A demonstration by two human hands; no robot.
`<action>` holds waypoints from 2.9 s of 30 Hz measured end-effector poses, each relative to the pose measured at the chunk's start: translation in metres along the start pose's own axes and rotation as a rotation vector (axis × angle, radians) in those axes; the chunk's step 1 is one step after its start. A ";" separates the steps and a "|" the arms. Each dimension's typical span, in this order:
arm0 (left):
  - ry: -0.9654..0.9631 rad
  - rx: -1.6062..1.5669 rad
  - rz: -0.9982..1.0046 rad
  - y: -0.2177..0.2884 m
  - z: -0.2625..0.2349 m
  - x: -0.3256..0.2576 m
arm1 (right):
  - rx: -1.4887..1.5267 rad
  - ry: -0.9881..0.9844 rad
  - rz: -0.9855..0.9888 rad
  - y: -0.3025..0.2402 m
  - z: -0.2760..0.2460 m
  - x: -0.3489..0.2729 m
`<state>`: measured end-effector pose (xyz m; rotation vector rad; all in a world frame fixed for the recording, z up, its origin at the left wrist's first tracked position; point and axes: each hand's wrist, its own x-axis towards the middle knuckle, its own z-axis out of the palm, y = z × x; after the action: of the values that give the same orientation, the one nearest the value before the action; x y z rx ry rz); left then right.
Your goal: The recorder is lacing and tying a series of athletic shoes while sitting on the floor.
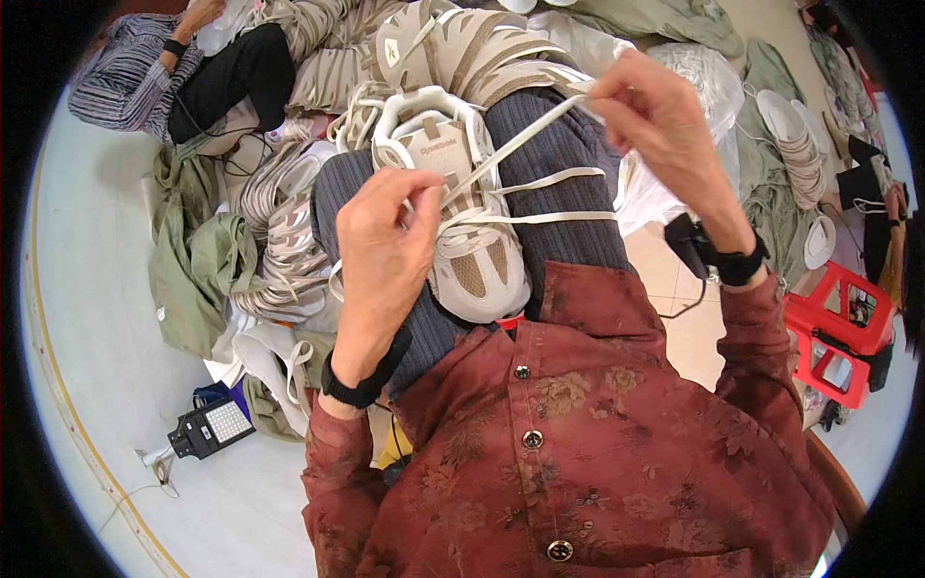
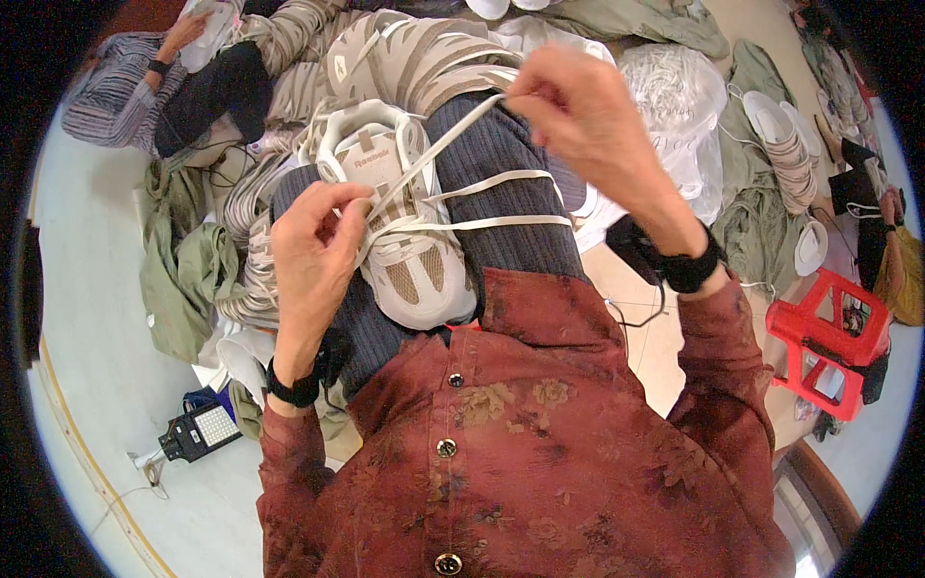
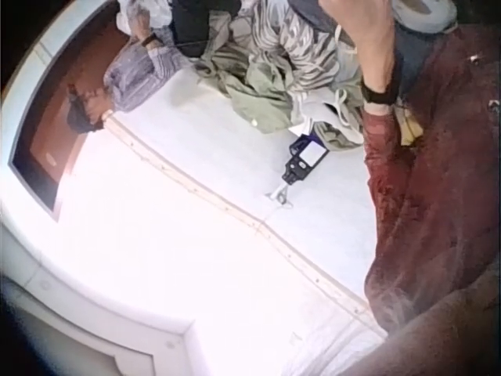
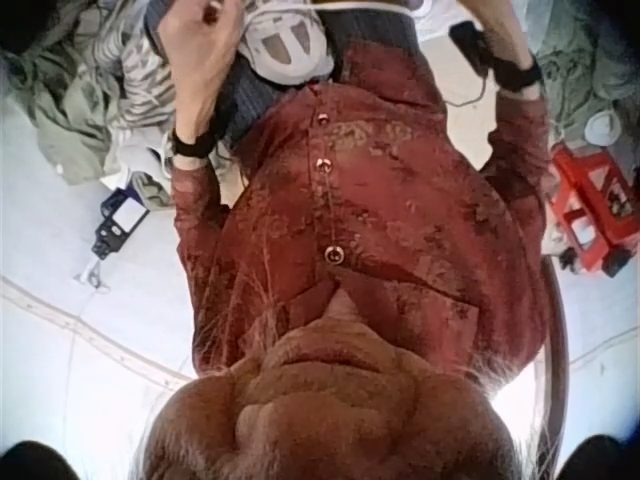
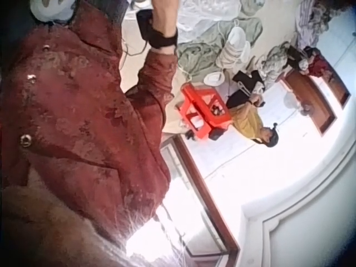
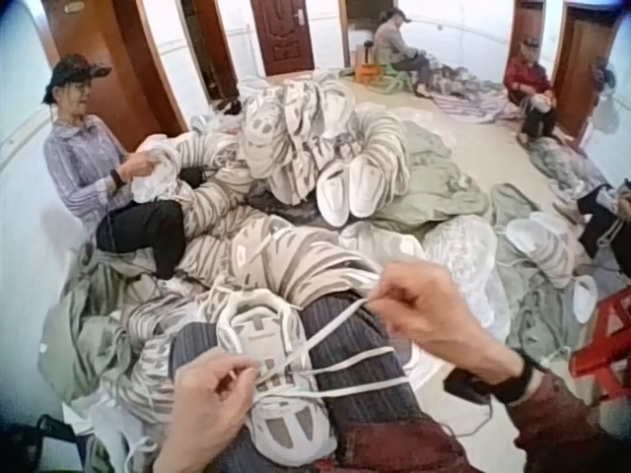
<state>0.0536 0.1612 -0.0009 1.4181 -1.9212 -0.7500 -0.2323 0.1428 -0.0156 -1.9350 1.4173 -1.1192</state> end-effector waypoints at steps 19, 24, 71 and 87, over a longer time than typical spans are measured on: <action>-0.352 0.425 0.289 0.008 0.027 0.029 | 0.780 0.259 0.662 0.087 -0.053 -0.112; -0.342 0.362 0.243 0.006 0.027 0.028 | 0.754 0.257 0.703 0.095 -0.043 -0.109; 0.364 0.490 -0.197 -0.077 -0.182 0.026 | 0.273 -0.249 -0.057 -0.028 0.067 -0.041; 0.328 0.259 -0.292 -0.104 -0.160 0.007 | 0.336 -0.400 0.242 -0.022 0.075 -0.014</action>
<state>0.2372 0.1149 0.0252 1.8790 -1.6178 -0.3703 -0.1594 0.1573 -0.0439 -1.5891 1.1250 -0.7484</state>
